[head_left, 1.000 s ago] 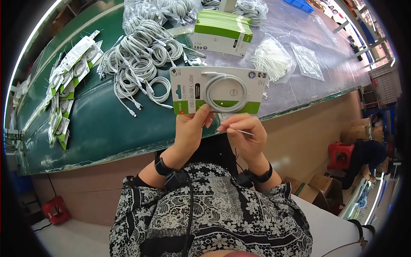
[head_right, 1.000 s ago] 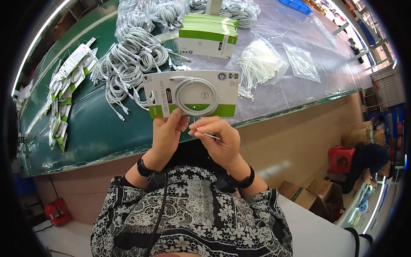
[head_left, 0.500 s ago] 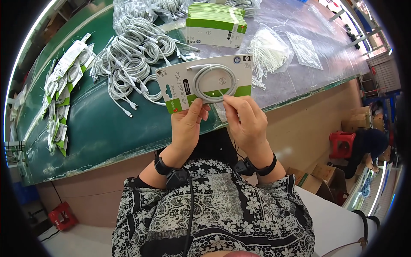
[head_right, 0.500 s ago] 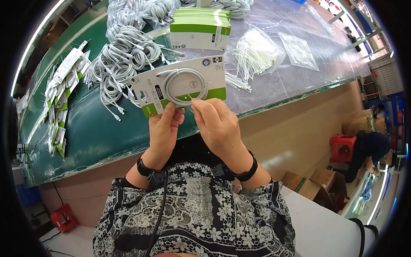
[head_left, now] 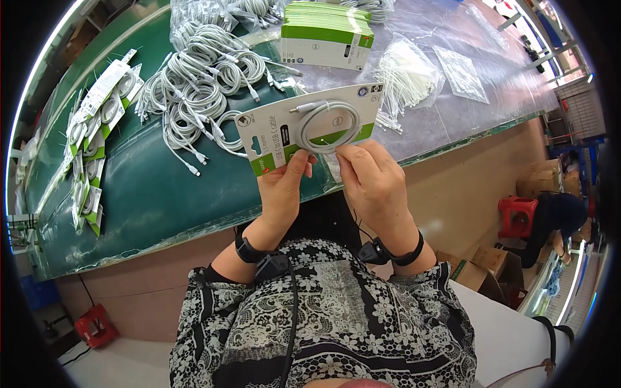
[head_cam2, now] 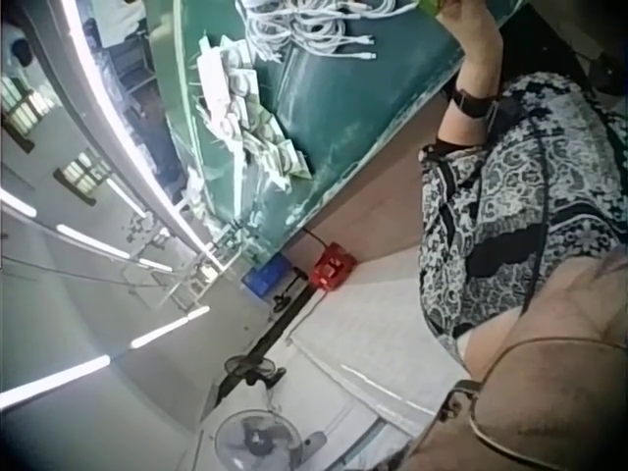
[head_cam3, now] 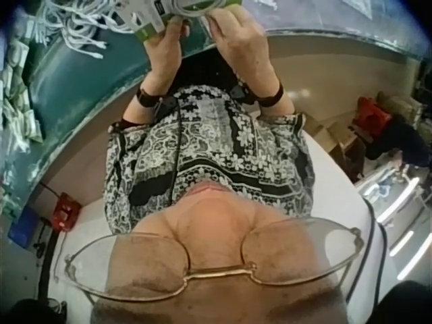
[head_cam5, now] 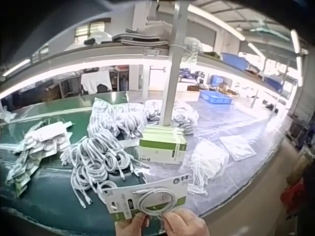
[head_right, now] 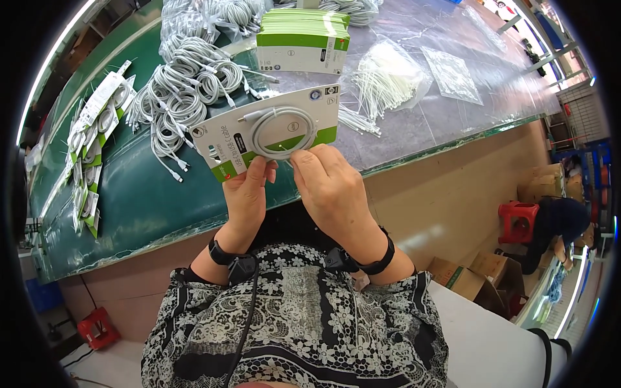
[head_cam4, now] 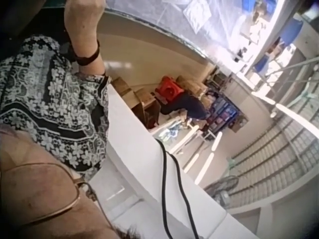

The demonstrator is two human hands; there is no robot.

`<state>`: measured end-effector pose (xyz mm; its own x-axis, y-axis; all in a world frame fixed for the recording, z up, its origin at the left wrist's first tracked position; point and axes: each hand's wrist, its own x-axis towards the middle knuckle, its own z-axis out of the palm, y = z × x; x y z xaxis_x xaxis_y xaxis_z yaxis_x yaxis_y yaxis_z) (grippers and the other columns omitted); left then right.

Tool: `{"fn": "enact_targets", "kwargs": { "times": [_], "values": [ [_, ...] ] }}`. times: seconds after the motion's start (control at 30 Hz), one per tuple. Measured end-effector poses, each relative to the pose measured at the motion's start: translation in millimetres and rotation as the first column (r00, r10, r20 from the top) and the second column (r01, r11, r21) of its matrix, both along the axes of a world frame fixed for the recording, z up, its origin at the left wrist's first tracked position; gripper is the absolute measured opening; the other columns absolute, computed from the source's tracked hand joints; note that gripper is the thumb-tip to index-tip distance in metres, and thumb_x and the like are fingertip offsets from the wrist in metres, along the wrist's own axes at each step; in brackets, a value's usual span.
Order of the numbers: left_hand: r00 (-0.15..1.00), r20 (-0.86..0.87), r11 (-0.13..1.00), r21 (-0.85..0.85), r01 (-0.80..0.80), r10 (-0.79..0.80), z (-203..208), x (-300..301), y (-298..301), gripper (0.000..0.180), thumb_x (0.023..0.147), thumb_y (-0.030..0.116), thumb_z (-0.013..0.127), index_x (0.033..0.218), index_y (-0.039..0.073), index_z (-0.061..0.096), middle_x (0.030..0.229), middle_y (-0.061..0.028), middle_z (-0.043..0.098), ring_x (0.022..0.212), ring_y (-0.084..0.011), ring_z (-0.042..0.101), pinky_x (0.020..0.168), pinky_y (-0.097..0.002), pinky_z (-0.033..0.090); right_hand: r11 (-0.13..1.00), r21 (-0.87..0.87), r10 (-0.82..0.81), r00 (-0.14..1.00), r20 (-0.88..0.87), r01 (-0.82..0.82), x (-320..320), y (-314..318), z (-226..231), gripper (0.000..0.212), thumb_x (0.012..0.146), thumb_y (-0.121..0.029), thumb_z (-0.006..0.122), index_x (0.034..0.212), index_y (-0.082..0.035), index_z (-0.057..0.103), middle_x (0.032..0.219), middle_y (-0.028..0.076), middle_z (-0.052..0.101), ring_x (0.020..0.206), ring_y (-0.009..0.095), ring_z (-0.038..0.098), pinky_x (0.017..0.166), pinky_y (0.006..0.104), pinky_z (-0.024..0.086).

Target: The person places a cable onto a card, threads a zip tie through the card and around the cable, and pulls it tight. They then turn the card over to thread a second zip tie through the card, pull it tight, and place the finished unit onto a stack.

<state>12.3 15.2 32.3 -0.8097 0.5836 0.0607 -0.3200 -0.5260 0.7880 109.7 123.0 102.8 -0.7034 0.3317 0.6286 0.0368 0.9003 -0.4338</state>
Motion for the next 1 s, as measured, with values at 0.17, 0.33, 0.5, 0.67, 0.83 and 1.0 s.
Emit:
{"fn": "enact_targets", "kwargs": {
  "times": [0.17,0.33,0.5,0.67,0.83,1.0],
  "values": [
    [0.994,-0.105,1.000,0.010,-0.027,0.028,-1.6,0.8,1.0,0.017,0.091,0.001,0.060,0.108,-0.002,0.059,0.098,-0.0078,0.064,0.080,-0.0137,0.061,0.063,-0.0246,0.047,1.000,0.022,-0.002,1.000,0.022,0.002,0.9,0.7,1.5,0.018,0.075,0.006,0.068,0.091,-0.001,0.064,0.078,0.012,0.060,0.065,0.028,0.059,0.057,0.0354,0.048],
    [0.987,-0.152,0.999,0.009,-0.050,0.051,-2.2,1.9,0.3,0.016,0.091,0.000,0.059,0.107,-0.002,0.059,0.097,-0.0082,0.064,0.080,-0.0136,0.061,0.064,-0.0250,0.048,1.000,0.014,-0.007,0.999,0.036,0.006,1.1,-2.3,0.3,0.017,0.075,0.006,0.067,0.091,-0.001,0.063,0.078,0.012,0.060,0.065,0.028,0.059,0.057,0.0357,0.048],
    [0.993,-0.111,1.000,0.009,-0.030,0.030,-1.7,-0.2,0.1,0.016,0.091,0.000,0.059,0.107,-0.002,0.059,0.095,-0.0087,0.065,0.079,-0.0140,0.061,0.067,-0.0256,0.050,1.000,-0.012,-0.014,0.999,0.050,0.015,1.2,-5.2,2.9,0.017,0.075,0.006,0.067,0.091,-0.001,0.062,0.077,0.012,0.059,0.065,0.028,0.059,0.057,0.0360,0.048],
    [0.986,-0.159,0.999,-0.006,-0.043,0.041,-3.7,0.0,-0.2,0.016,0.092,0.001,0.059,0.107,-0.002,0.059,0.095,-0.0092,0.065,0.080,-0.0147,0.062,0.069,-0.0268,0.051,1.000,0.005,-0.022,0.999,0.038,0.022,0.6,-5.8,3.4,0.017,0.075,0.006,0.067,0.091,-0.001,0.062,0.077,0.012,0.059,0.064,0.028,0.059,0.057,0.0361,0.047],
    [0.984,-0.173,0.999,0.005,-0.043,0.044,-3.4,-0.1,0.1,0.016,0.092,0.001,0.059,0.107,-0.002,0.059,0.096,-0.0091,0.065,0.081,-0.0153,0.062,0.070,-0.0276,0.051,1.000,0.008,-0.021,0.999,0.035,0.021,0.1,-4.7,1.8,0.017,0.075,0.006,0.067,0.090,-0.001,0.062,0.077,0.012,0.060,0.065,0.028,0.059,0.057,0.0358,0.048],
    [0.994,-0.100,0.999,0.014,-0.032,0.034,-2.2,-0.1,1.1,0.016,0.092,0.001,0.059,0.107,-0.002,0.059,0.096,-0.0090,0.065,0.081,-0.0155,0.062,0.071,-0.0279,0.051,1.000,-0.001,-0.021,0.999,0.026,0.021,-0.8,-6.4,0.0,0.017,0.075,0.005,0.068,0.091,-0.001,0.063,0.077,0.012,0.060,0.066,0.028,0.060,0.058,0.0354,0.049]
  ]
}}
